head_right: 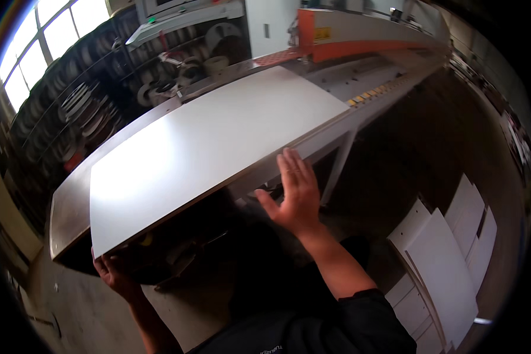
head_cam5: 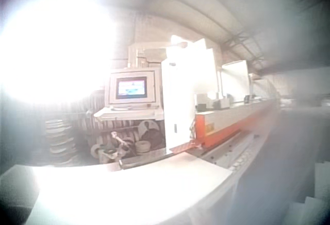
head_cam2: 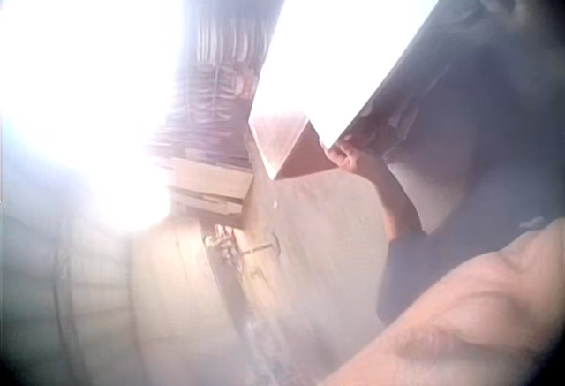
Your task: The person repeatedly picks up white rectangular panels from a stack and places them onto a roller conveyor belt to feed them into a processing machine. The person handles the panels one at a time, aligning them on the rollers before they are pulled into the machine.
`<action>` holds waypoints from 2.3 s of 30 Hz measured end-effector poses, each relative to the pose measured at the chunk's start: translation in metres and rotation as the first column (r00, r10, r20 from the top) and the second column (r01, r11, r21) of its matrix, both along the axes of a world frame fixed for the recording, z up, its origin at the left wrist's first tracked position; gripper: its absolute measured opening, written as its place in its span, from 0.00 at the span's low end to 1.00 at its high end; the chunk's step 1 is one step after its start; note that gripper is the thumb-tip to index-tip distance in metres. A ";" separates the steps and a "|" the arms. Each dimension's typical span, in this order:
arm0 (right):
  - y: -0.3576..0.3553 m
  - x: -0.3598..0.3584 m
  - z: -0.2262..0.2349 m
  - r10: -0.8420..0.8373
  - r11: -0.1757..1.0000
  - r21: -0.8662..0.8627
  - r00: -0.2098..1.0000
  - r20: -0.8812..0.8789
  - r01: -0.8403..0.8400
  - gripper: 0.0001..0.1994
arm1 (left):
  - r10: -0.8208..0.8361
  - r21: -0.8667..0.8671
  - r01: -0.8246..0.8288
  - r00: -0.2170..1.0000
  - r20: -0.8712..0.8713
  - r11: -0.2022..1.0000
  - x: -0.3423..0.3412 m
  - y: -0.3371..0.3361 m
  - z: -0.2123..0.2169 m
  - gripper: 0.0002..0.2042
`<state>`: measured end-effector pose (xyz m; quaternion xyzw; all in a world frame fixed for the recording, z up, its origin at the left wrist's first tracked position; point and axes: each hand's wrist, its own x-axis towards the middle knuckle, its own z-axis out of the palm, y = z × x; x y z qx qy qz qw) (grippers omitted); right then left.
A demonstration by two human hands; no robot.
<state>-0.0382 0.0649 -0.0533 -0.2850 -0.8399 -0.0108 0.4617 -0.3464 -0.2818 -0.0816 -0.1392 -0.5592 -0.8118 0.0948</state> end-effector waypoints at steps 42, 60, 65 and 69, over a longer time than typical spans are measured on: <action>0.066 0.150 -0.081 -0.210 0.804 -0.581 0.850 -0.483 -0.132 0.18 | -0.384 -0.083 0.375 0.906 -0.177 0.923 0.072 0.207 0.001 0.16; -0.059 0.472 -0.276 -0.949 0.294 -0.924 -0.185 -0.254 -0.243 0.28 | -0.743 -0.423 0.763 0.618 0.256 0.489 0.224 0.206 -0.092 0.14; -0.052 0.517 -0.279 -0.972 0.183 -0.915 -0.204 -0.114 -0.360 0.34 | -0.848 -0.433 0.900 0.191 0.494 -0.049 0.281 0.175 -0.150 0.11; -0.052 0.515 -0.287 -0.967 0.209 -0.918 -0.209 -0.144 -0.336 0.32 | -0.784 -0.501 0.775 0.012 0.620 -0.385 0.290 0.156 -0.187 0.13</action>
